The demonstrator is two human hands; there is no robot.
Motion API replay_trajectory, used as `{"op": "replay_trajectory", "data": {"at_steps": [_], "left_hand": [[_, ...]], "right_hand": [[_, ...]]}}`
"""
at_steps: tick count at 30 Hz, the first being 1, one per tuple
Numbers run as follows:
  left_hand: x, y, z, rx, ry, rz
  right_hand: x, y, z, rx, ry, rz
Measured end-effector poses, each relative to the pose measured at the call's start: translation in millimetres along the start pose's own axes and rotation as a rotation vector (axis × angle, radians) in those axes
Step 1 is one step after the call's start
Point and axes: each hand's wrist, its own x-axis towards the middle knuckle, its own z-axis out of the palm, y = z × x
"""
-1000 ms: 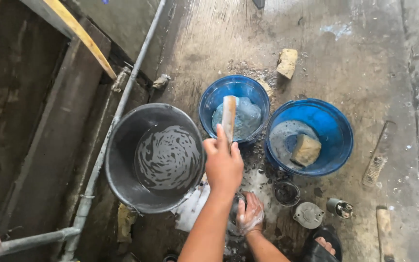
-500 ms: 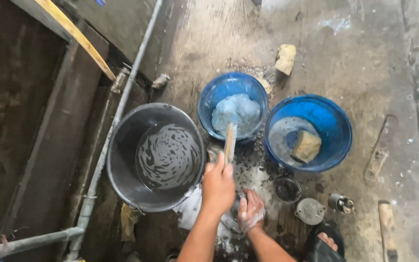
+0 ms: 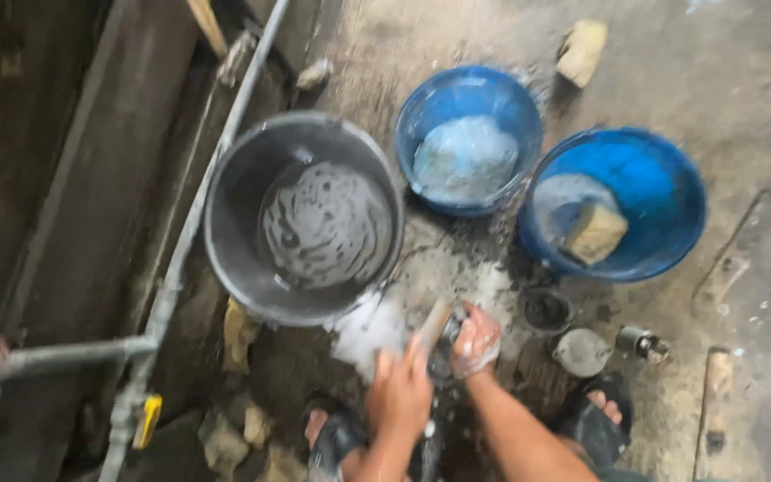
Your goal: The person scrubs a small metal part with a brush and soapy water, repeatedly dipping it into a bucket and rinsing it. The person handles the part with both hands, using a brush to scrub and occasionally rinsing in a bucket of water.
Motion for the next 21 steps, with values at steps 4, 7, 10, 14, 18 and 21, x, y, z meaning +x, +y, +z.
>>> {"op": "replay_trajectory", "data": {"at_steps": [4,7,10,14,18,21], "left_hand": [[8,-37,25,-0.020,0.188,0.169],[22,-63,33,0.103,0.178,0.401],[18,-39,46,0.027,0.099,0.239],[44,3,16,-0.093,0.001,0.141],[19,-30,57,-0.340,0.231,0.166],[5,-32,75,-0.443,0.327,0.166]], "right_hand": [[-16,22,4,-0.094,0.000,-0.049],[-11,66,51,-0.243,0.191,-0.157],[-25,42,14,-0.385,-0.068,-0.138],[0,7,5,-0.151,-0.004,-0.044],[-4,19,2,-0.117,-0.108,0.032],[20,-7,-16,0.005,-0.175,-0.078]]}}
